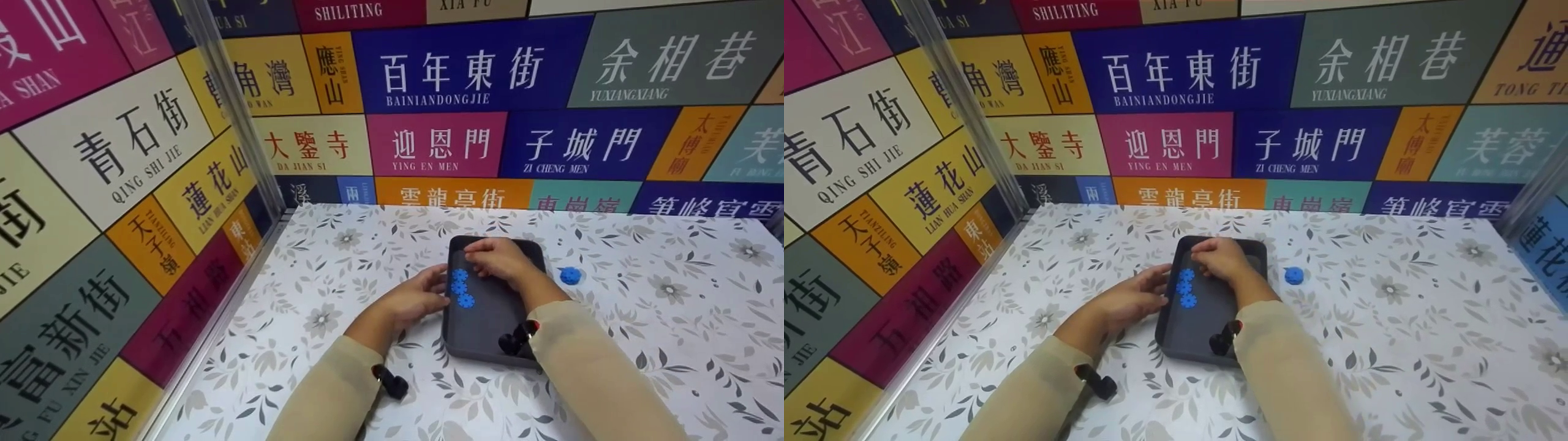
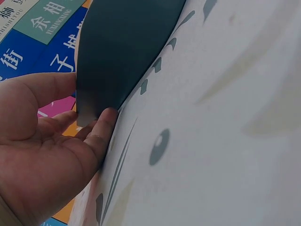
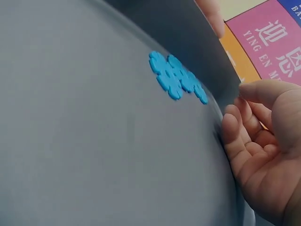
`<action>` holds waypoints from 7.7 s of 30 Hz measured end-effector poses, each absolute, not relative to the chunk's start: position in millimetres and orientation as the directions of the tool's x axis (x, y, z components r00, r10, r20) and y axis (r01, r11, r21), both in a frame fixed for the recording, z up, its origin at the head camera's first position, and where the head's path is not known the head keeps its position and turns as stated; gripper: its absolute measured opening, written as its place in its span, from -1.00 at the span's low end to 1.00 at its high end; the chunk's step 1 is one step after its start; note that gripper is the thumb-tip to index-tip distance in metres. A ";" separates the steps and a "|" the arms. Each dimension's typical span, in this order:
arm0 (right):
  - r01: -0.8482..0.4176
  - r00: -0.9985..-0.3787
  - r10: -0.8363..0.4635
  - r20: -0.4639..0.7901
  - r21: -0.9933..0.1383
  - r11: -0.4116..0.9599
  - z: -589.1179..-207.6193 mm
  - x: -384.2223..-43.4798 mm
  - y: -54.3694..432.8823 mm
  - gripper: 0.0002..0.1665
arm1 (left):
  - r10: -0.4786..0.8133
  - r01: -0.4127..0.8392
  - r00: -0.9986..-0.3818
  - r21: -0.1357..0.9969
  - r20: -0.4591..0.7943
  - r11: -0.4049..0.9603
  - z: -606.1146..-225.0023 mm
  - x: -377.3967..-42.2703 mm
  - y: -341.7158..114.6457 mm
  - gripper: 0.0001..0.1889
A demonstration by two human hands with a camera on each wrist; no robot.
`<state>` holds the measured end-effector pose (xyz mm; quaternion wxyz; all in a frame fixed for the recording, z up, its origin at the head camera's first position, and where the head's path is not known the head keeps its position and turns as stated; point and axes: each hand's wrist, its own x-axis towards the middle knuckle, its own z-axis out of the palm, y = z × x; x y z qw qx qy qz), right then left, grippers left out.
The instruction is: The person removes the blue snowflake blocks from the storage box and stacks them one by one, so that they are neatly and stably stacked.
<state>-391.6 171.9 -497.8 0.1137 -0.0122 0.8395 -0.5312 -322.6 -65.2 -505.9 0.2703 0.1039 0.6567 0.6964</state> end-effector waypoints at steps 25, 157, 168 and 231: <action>-0.258 -0.920 -0.390 -0.046 -0.678 0.688 -506.2 -393.8 172.2 -0.55 | 0.521 -0.248 -0.829 0.969 -0.203 -0.017 -507.2 -324.3 -64.4 -0.10; 0.250 -0.961 0.188 -0.202 -0.926 0.283 -499.5 -334.2 337.4 -0.48 | 0.502 -0.232 -0.843 0.973 -0.194 -0.012 -508.8 -324.0 -64.6 -0.11; 0.144 -0.989 0.053 -0.138 -0.981 0.128 -475.4 -328.0 303.8 -0.86 | 0.496 -0.236 -0.846 0.972 -0.195 -0.020 -508.4 -322.5 -64.7 -0.11; -0.013 -0.926 -0.332 -0.177 -0.867 0.498 -503.9 -396.3 178.1 -0.57 | 0.515 -0.242 -0.831 0.970 -0.211 0.007 -507.1 -323.7 -65.8 -0.11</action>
